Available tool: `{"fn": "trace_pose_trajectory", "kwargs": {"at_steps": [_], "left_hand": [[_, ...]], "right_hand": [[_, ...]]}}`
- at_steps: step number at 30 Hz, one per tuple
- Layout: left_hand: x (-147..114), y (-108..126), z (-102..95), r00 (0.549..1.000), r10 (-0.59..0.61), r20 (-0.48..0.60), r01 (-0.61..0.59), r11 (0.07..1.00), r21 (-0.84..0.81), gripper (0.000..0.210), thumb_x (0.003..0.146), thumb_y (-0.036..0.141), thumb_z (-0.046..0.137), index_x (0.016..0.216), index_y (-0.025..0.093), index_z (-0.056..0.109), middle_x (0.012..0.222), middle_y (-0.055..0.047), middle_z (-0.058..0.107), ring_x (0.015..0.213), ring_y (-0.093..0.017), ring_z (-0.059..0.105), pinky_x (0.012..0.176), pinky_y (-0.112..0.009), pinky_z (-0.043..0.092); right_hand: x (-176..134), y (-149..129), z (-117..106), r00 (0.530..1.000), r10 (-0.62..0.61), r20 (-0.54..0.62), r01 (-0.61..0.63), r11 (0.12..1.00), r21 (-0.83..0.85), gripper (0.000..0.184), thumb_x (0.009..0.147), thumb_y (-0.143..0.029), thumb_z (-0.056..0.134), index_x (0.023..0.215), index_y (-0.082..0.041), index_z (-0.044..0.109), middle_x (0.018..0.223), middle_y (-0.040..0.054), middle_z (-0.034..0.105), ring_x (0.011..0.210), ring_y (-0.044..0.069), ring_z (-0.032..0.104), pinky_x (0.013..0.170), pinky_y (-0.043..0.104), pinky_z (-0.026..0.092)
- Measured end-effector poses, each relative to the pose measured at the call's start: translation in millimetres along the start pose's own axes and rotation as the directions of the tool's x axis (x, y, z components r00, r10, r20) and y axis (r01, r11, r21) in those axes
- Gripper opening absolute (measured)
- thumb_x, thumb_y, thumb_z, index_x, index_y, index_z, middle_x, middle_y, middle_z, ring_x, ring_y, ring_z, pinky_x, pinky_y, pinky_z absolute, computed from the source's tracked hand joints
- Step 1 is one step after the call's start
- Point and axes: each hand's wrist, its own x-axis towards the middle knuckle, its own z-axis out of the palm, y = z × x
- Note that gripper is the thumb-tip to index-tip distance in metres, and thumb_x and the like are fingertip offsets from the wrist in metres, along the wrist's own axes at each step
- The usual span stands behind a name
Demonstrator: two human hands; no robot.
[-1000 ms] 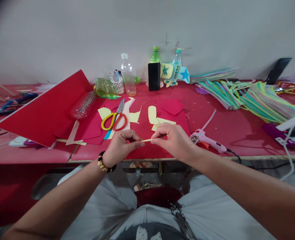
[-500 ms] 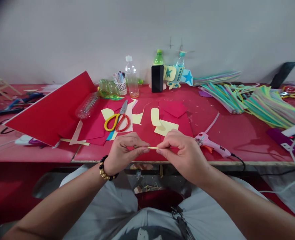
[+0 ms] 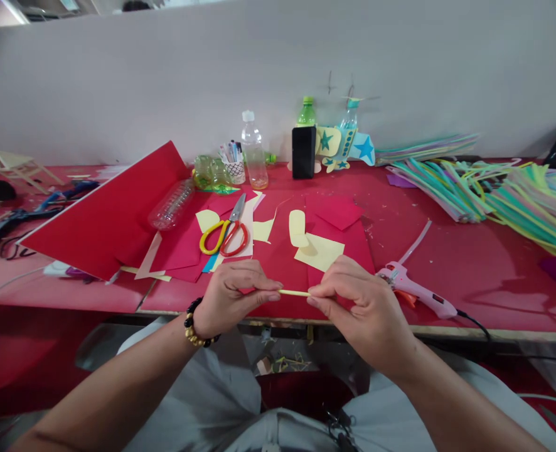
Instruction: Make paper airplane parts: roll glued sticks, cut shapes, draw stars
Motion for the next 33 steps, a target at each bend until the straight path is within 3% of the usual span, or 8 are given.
{"fn": "trace_pose_trajectory", "kwargs": {"at_steps": [7,11,14,17,23,28,33], "left_hand": [[1.3,-5.5,-4.8,0.992,-0.090,0.083,0.090,0.996,0.011,0.020,0.089,0.025,0.058,0.099,0.016,0.073,0.081,-0.007,0.073,0.073,-0.013,0.065,0.068,-0.022,0.051],[3.8,-10.4,-9.0,0.978,-0.206,-0.005,0.206,0.978,-0.030,0.027,0.093,0.030,0.051,0.104,0.016,0.071,0.084,-0.007,0.074,0.078,-0.014,0.068,0.074,-0.024,0.053],[5.4,-12.1,-4.9,0.984,-0.179,-0.008,0.178,0.983,-0.036,0.028,0.081,0.034,0.067,0.102,0.016,0.072,0.085,-0.007,0.074,0.076,-0.015,0.068,0.073,-0.024,0.053],[5.7,-10.3,5.7,0.992,-0.124,0.033,0.124,0.992,-0.001,0.043,0.064,0.034,0.081,0.103,0.017,0.072,0.084,-0.007,0.074,0.074,-0.015,0.066,0.072,-0.024,0.053],[3.7,-3.6,23.4,0.998,-0.061,0.034,0.061,0.998,0.005,0.012,0.080,0.024,0.070,0.086,0.016,0.075,0.073,-0.006,0.072,0.067,-0.013,0.063,0.064,-0.022,0.050],[2.8,-1.9,22.9,0.996,-0.086,0.003,0.086,0.996,-0.004,0.012,0.082,0.026,0.067,0.082,0.017,0.075,0.069,-0.006,0.071,0.063,-0.013,0.062,0.061,-0.023,0.050],[2.2,-2.8,20.7,0.996,-0.091,-0.013,0.090,0.996,-0.023,0.010,0.080,0.024,0.069,0.082,0.017,0.075,0.072,-0.006,0.072,0.066,-0.014,0.063,0.063,-0.024,0.051]], "right_hand": [[-0.2,11.6,-2.6,0.999,0.039,-0.008,-0.039,0.999,0.017,0.010,0.082,-0.012,0.064,0.078,-0.022,0.066,0.069,0.0017,0.056,0.069,0.016,0.053,0.061,0.031,0.043],[-2.1,16.4,-6.9,0.998,0.057,-0.036,-0.056,0.998,0.024,0.010,0.082,-0.013,0.064,0.077,-0.022,0.065,0.069,0.0014,0.056,0.070,0.016,0.053,0.061,0.031,0.043],[-3.5,18.3,-8.4,0.998,0.060,-0.030,-0.059,0.998,0.018,0.010,0.082,-0.014,0.064,0.077,-0.022,0.065,0.069,0.0018,0.056,0.069,0.016,0.053,0.061,0.031,0.042],[-4.0,17.6,-6.0,0.998,0.057,-0.010,-0.057,0.998,0.021,0.010,0.082,-0.014,0.064,0.077,-0.022,0.065,0.069,0.0020,0.057,0.069,0.016,0.053,0.061,0.031,0.043],[-2.4,11.6,2.9,0.999,0.035,0.008,-0.035,0.999,0.022,0.010,0.082,-0.014,0.064,0.076,-0.022,0.066,0.067,0.0027,0.059,0.068,0.017,0.054,0.061,0.031,0.046],[-2.5,13.2,0.8,0.998,0.051,0.036,-0.053,0.998,0.043,0.009,0.083,-0.016,0.063,0.081,-0.023,0.068,0.070,0.0031,0.061,0.072,0.017,0.056,0.063,0.030,0.047],[-4.5,16.1,-4.0,0.987,0.156,0.041,-0.158,0.987,0.034,0.005,0.082,-0.020,0.065,0.080,-0.022,0.068,0.073,0.0018,0.064,0.071,0.016,0.059,0.064,0.028,0.047]]}}
